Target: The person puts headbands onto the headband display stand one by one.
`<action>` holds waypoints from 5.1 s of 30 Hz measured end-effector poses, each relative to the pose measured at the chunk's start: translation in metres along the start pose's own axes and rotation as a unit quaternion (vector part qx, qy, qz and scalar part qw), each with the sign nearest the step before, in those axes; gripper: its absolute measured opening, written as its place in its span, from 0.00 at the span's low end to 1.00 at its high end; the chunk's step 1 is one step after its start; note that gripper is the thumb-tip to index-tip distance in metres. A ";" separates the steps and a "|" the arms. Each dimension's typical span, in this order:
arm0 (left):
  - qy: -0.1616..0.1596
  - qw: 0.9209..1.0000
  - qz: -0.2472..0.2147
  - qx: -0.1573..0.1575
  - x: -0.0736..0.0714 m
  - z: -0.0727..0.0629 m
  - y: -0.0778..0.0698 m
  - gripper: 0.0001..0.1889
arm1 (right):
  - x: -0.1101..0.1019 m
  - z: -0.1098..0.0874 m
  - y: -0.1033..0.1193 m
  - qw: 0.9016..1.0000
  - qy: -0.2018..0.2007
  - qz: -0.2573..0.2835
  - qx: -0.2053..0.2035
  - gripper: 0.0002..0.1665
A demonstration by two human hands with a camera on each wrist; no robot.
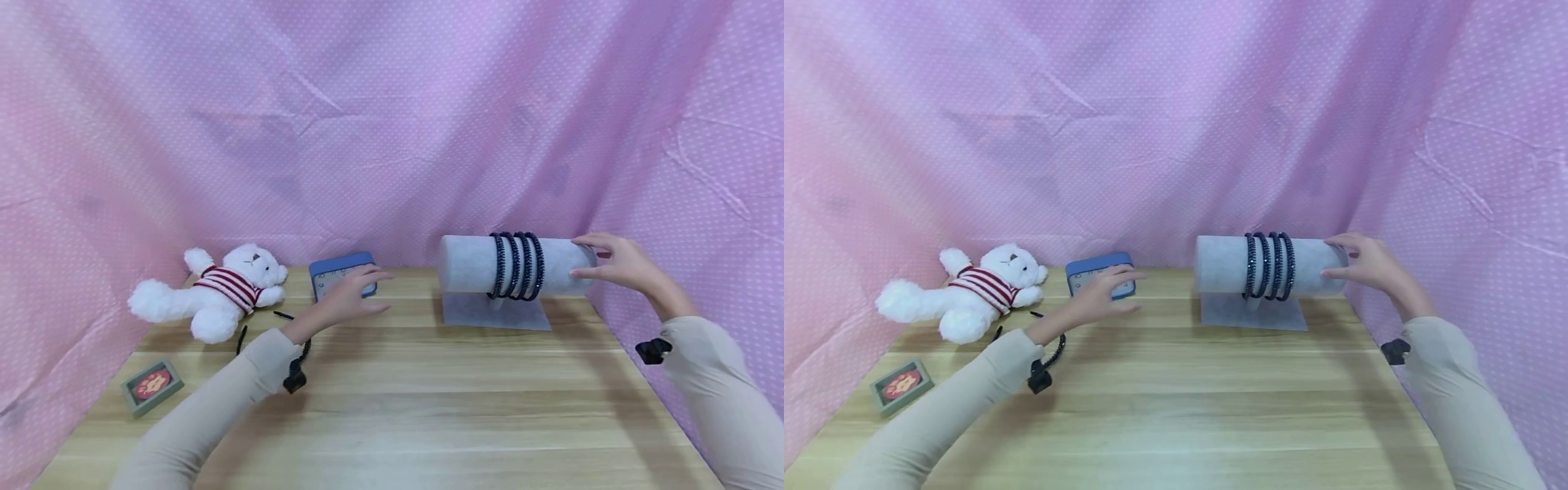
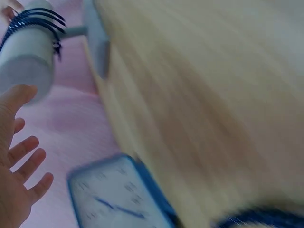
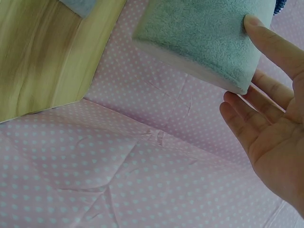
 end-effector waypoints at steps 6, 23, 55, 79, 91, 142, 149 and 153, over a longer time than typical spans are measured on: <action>0.039 0.998 -0.002 -0.047 -0.012 -0.042 0.027 0.30 | -0.001 0.002 -0.001 1.000 0.012 -0.014 0.000 0.43; 0.135 0.986 -0.027 -0.090 -0.051 -0.113 0.054 0.29 | -0.003 0.004 -0.001 1.000 0.020 -0.012 -0.015 0.42; 0.198 0.967 -0.112 -0.116 -0.038 -0.134 0.069 0.23 | 0.007 -0.004 -0.008 0.997 -0.047 0.061 -0.019 0.37; 0.185 0.965 -0.139 -0.126 -0.029 -0.135 0.067 0.23 | 0.005 -0.004 -0.008 0.996 -0.056 0.065 -0.007 0.36; 0.197 0.961 -0.145 -0.131 -0.028 -0.123 0.053 0.22 | 0.006 -0.003 -0.010 0.997 -0.041 0.071 0.004 0.38; 0.031 0.976 -0.178 -0.120 -0.070 -0.047 0.018 0.19 | 0.006 -0.004 -0.013 0.997 -0.040 0.063 0.002 0.37; 0.008 0.968 -0.205 -0.144 -0.063 -0.039 0.021 0.18 | 0.007 -0.004 -0.013 0.997 -0.042 0.067 0.003 0.38; 0.002 0.967 -0.205 -0.150 -0.060 -0.035 0.022 0.18 | 0.007 -0.005 -0.011 0.996 -0.052 0.075 -0.006 0.37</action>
Point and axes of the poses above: each hand's wrist, its own z-axis towards the middle knuckle, its own x-axis out of the palm, y = z × x, the point moved 2 cm from there along z, towards the middle knuckle
